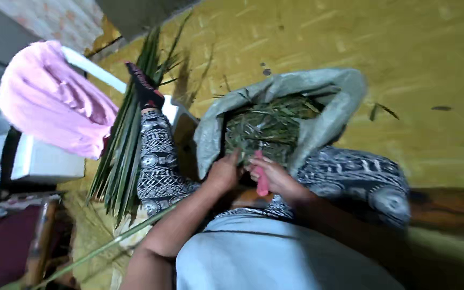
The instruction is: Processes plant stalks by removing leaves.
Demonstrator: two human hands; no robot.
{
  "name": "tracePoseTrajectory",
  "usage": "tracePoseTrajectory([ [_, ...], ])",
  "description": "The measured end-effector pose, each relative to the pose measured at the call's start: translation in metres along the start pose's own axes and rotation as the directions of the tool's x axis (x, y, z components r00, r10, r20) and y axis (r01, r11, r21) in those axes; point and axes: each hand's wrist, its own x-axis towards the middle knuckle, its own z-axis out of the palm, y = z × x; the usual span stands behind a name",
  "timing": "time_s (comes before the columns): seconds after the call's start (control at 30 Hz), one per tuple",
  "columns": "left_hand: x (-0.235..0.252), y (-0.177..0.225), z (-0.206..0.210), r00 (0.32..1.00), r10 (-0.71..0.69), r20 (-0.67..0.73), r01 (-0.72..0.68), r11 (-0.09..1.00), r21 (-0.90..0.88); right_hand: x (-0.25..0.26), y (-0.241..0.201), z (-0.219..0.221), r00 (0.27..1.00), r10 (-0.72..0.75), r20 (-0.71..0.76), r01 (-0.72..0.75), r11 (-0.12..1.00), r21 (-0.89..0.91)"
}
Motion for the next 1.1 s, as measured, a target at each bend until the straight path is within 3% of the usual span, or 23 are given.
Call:
tracePoseTrajectory([
  [0.1,-0.049,-0.007,-0.011,0.987,0.153,-0.044,-0.158,0.971,-0.178,0.006,-0.001,-0.008,1.000,0.000,-0.028,0.003,0.993,0.116],
  [0.2,-0.097,-0.024,-0.010,0.981,0.185,0.062,-0.147,0.911,-0.386,0.003,-0.007,-0.008,0.999,-0.035,-0.040,0.041,0.986,0.159],
  [0.33,-0.143,-0.061,-0.003,0.994,-0.012,0.109,0.068,0.848,-0.526,0.002,-0.019,-0.009,0.993,-0.115,-0.020,0.116,0.961,0.250],
  [0.4,-0.158,-0.075,-0.006,0.983,-0.131,0.130,0.185,0.720,-0.669,0.003,-0.023,-0.013,0.990,-0.144,-0.014,0.142,0.948,0.287],
  [0.47,-0.167,-0.084,-0.009,0.968,-0.225,0.114,0.217,0.509,-0.833,0.006,-0.025,-0.018,0.983,-0.184,0.005,0.173,0.934,0.312],
  [0.53,-0.166,-0.086,-0.012,0.953,-0.297,0.063,0.158,0.309,-0.938,0.007,-0.025,-0.022,0.976,-0.216,0.031,0.195,0.927,0.320],
  [0.57,-0.163,-0.086,-0.016,0.945,-0.326,0.021,0.111,0.260,-0.959,0.008,-0.025,-0.024,0.973,-0.229,0.044,0.203,0.924,0.324],
  [0.77,-0.134,-0.091,-0.069,0.832,-0.468,-0.298,-0.229,0.199,-0.953,0.005,-0.025,-0.036,0.955,-0.285,0.079,0.240,0.903,0.357],
  [0.97,-0.106,-0.121,-0.129,0.677,-0.663,-0.319,-0.387,0.047,-0.921,0.008,-0.027,-0.050,0.953,-0.292,0.086,0.245,0.904,0.351],
  [1.1,-0.103,-0.127,-0.168,0.568,-0.749,-0.341,-0.479,0.035,-0.877,0.012,-0.024,-0.054,0.950,-0.307,0.052,0.281,0.915,0.288],
])
